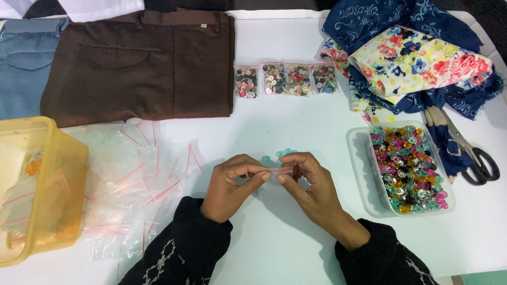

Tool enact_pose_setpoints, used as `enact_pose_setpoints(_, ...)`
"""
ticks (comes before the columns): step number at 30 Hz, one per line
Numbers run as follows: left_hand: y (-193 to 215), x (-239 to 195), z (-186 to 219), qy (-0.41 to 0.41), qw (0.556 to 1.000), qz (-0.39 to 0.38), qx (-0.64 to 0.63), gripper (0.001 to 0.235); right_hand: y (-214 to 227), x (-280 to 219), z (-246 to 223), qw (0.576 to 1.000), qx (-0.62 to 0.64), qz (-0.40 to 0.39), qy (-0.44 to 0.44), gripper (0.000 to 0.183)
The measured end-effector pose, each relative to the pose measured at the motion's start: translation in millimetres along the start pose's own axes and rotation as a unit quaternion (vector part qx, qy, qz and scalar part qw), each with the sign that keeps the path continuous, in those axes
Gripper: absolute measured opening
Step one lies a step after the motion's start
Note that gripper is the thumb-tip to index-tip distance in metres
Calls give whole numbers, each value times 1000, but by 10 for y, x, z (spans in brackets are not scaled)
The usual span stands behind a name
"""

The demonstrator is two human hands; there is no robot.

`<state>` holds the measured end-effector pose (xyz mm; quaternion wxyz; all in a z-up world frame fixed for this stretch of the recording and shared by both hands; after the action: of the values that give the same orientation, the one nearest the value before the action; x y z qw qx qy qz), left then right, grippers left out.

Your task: The person sorts small turquoise and silver buttons on a white table, places them into small clear plastic bags, and seals the bags. The person repeats this process for different button types, placing the sealed bags into a yellow container.

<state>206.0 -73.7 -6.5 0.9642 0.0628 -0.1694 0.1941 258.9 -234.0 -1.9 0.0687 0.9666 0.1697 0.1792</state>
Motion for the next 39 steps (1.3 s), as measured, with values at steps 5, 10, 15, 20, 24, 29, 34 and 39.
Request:
enact_pose_setpoints(5,-15,-17,22,0,1000,-5,-3,2,-8,-47,-107,993,-45,9,105,25)
enact_pose_setpoints(10,8,-22,19,1,1000,-2,-7,9,-41,-77,-296,984,-53,9,172,24)
enact_pose_setpoints(15,19,-39,-76,3,1000,8,-10,24,-66,-89,-385,964,-104,2,243,29)
enact_pose_setpoints(20,2,-51,-76,3,1000,9,-10,26,-11,-128,-345,945,-171,19,278,21)
enact_pose_setpoints(24,-15,-44,-29,-2,999,3,-37,23,14,-95,-395,947,-194,27,254,20)
enact_pose_setpoints(29,38,6,-17,-19,1000,21,-11,19,22,-95,-453,942,-192,35,274,19)
enact_pose_setpoints(34,25,-17,-54,-23,1000,10,-2,19,-52,-115,-459,945,-173,20,277,18)
enact_pose_setpoints(39,-30,-20,80,-4,999,-18,-30,36,-83,-96,-500,958,-149,4,247,20)
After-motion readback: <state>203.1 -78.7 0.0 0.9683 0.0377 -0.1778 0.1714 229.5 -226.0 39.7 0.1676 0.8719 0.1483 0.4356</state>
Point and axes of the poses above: each hand's wrist, its own x-axis towards the middle knuckle, its own y-axis out of the back of the hand, z = x × y, the point moved 8 cm from there along x, towards the middle knuckle, and after that the axes turned 12 degrees about z, right-handed, at the moved point
